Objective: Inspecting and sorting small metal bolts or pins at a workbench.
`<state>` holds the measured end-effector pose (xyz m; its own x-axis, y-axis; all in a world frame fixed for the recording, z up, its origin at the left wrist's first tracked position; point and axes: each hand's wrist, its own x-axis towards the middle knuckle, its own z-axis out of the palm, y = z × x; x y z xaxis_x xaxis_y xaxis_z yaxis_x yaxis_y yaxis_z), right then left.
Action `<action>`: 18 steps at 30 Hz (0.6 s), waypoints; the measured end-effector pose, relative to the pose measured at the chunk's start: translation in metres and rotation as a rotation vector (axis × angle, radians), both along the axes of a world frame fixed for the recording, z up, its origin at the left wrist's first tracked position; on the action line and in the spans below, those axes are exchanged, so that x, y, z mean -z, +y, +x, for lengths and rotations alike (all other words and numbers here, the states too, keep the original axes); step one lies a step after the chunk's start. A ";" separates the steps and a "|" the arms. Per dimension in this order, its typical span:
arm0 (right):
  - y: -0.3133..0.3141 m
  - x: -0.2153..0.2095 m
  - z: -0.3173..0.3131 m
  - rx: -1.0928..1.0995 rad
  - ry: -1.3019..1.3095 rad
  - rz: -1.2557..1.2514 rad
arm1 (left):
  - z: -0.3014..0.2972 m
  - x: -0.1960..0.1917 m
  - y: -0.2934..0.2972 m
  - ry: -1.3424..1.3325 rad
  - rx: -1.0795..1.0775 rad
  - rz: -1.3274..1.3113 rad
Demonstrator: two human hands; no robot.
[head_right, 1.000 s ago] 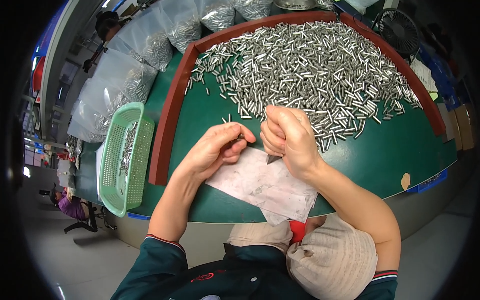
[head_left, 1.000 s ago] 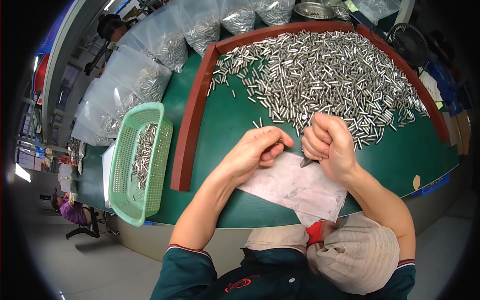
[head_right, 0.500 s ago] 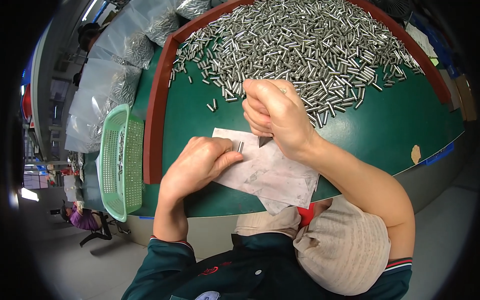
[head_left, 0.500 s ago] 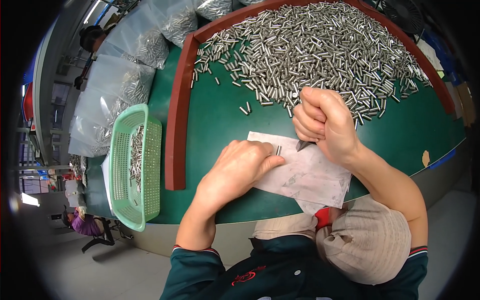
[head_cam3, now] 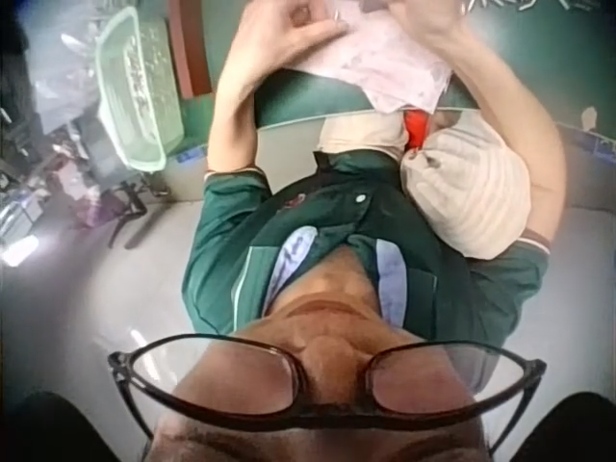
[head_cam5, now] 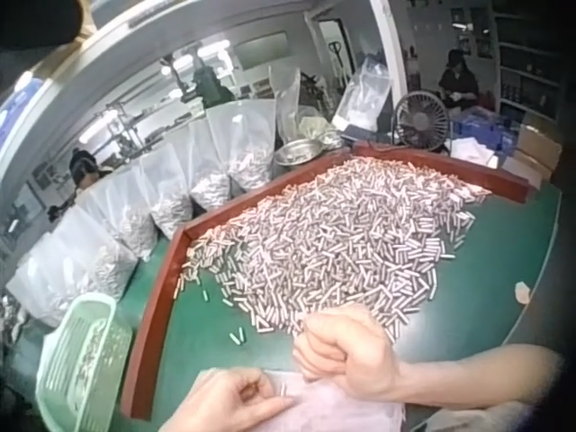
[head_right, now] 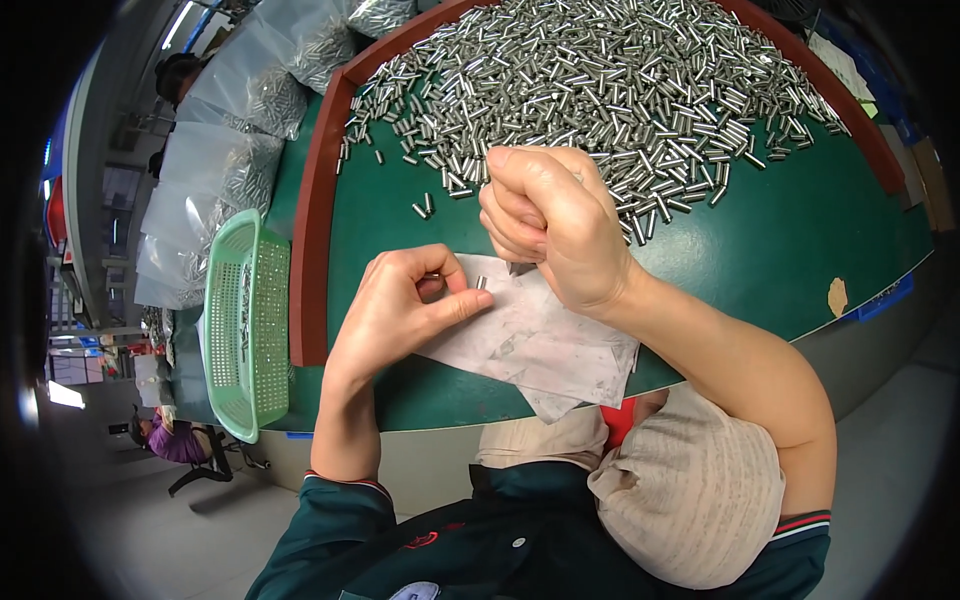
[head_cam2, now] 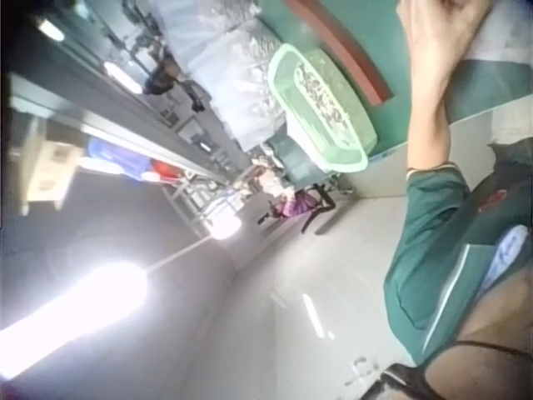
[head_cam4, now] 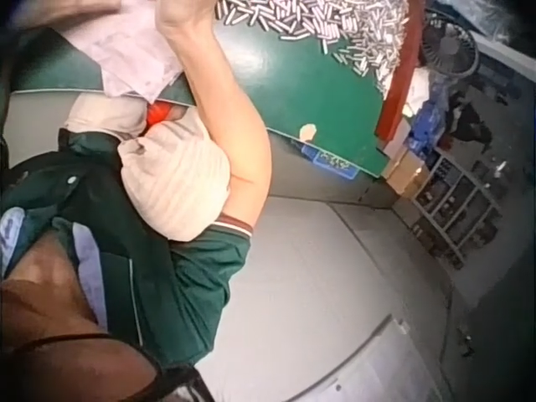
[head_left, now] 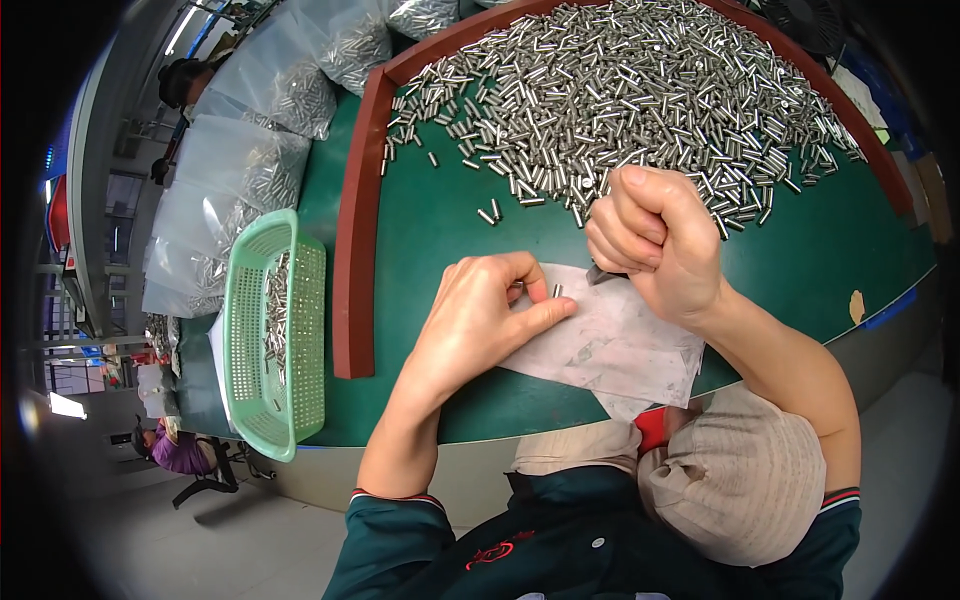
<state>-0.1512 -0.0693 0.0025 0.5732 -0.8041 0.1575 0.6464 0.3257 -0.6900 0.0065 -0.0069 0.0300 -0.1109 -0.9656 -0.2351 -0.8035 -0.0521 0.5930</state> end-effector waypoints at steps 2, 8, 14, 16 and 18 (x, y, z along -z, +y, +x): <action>0.001 0.003 0.000 0.004 -0.006 0.004 | -0.002 0.005 0.001 -0.008 0.016 -0.047; 0.004 0.002 0.003 -0.004 0.005 -0.030 | -0.008 0.011 0.002 0.078 0.034 -0.063; 0.006 0.003 0.002 -0.021 0.039 -0.001 | -0.009 0.015 0.001 0.121 0.048 -0.080; 0.007 0.003 0.001 -0.021 0.042 0.022 | -0.008 0.016 0.002 0.135 0.036 -0.067; 0.008 0.003 0.001 -0.012 0.054 0.012 | -0.009 0.014 0.002 0.126 0.036 -0.061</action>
<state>-0.1498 -0.0615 0.0000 0.5902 -0.7988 0.1166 0.6041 0.3412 -0.7201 -0.0022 -0.0053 0.0158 -0.1703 -0.9726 -0.1579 -0.7231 0.0145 0.6906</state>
